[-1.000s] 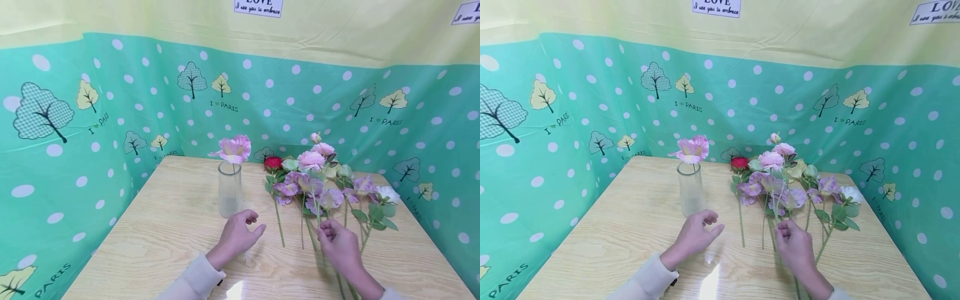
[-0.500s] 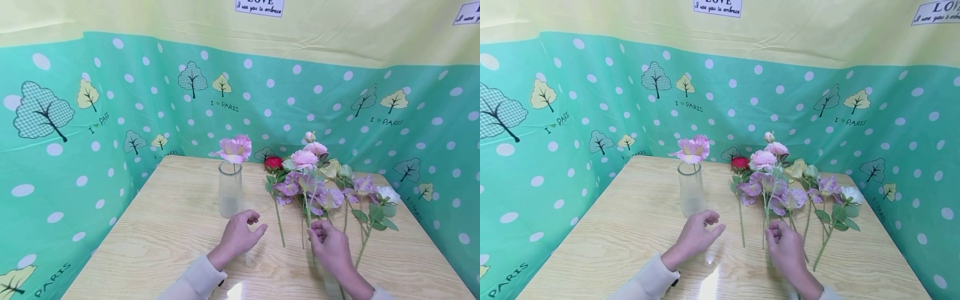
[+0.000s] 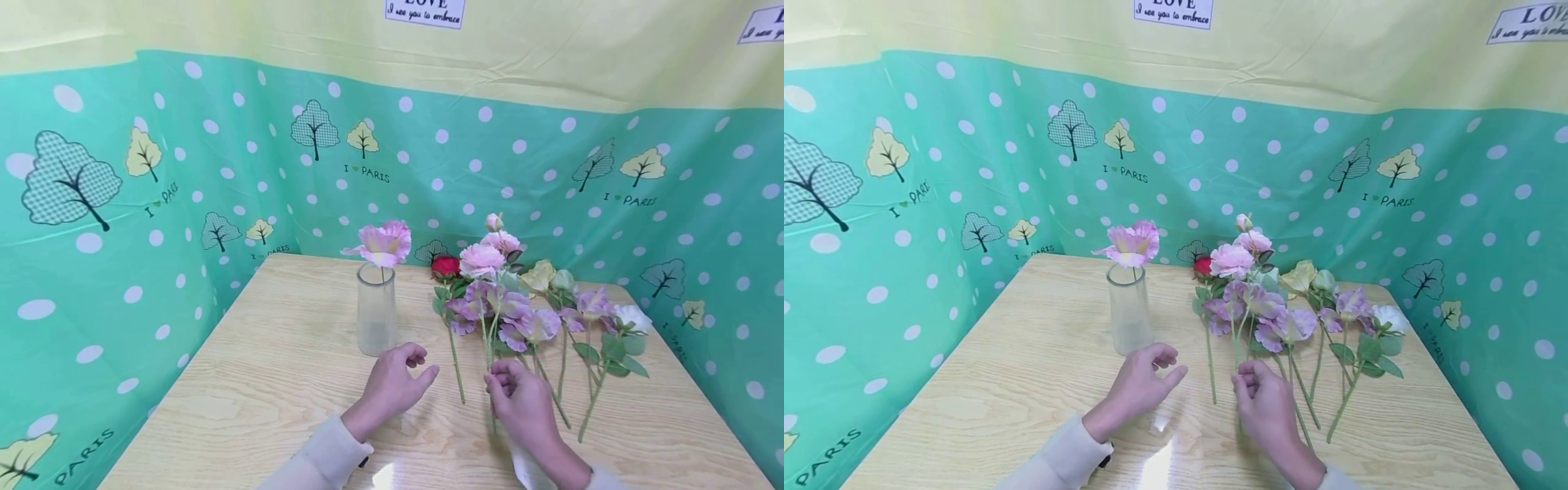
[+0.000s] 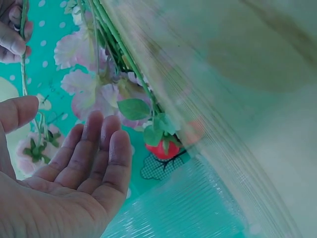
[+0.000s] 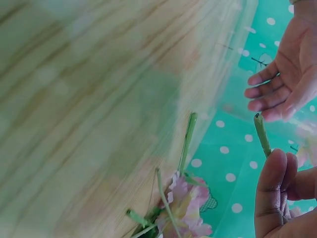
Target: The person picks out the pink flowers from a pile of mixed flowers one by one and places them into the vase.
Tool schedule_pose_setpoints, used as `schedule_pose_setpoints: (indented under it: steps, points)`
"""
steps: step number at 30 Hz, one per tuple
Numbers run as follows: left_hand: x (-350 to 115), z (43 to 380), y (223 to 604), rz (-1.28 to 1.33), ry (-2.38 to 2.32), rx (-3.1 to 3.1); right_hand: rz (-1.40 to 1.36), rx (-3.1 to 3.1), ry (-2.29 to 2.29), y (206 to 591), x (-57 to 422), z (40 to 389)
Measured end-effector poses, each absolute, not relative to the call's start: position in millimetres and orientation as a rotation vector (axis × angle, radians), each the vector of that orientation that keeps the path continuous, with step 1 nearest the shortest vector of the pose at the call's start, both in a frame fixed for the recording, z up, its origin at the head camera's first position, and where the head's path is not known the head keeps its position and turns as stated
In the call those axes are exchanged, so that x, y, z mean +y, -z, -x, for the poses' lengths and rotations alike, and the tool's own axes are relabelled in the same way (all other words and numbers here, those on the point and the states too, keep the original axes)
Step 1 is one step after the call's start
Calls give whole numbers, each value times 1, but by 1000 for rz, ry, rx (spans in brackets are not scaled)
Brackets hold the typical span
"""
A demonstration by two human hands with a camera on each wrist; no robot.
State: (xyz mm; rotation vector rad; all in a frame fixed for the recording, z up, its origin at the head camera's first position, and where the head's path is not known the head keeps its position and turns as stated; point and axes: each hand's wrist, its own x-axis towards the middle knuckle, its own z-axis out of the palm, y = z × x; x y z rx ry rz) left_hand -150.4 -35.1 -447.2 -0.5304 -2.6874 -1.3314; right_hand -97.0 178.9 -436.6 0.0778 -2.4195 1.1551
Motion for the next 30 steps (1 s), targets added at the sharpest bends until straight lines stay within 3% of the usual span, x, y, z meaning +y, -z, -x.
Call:
schedule_pose_setpoints:
  steps: [30]
  points:
    - [-26,153,444,588,1388,-2646,-135,-2390,-1563,442,141,90]
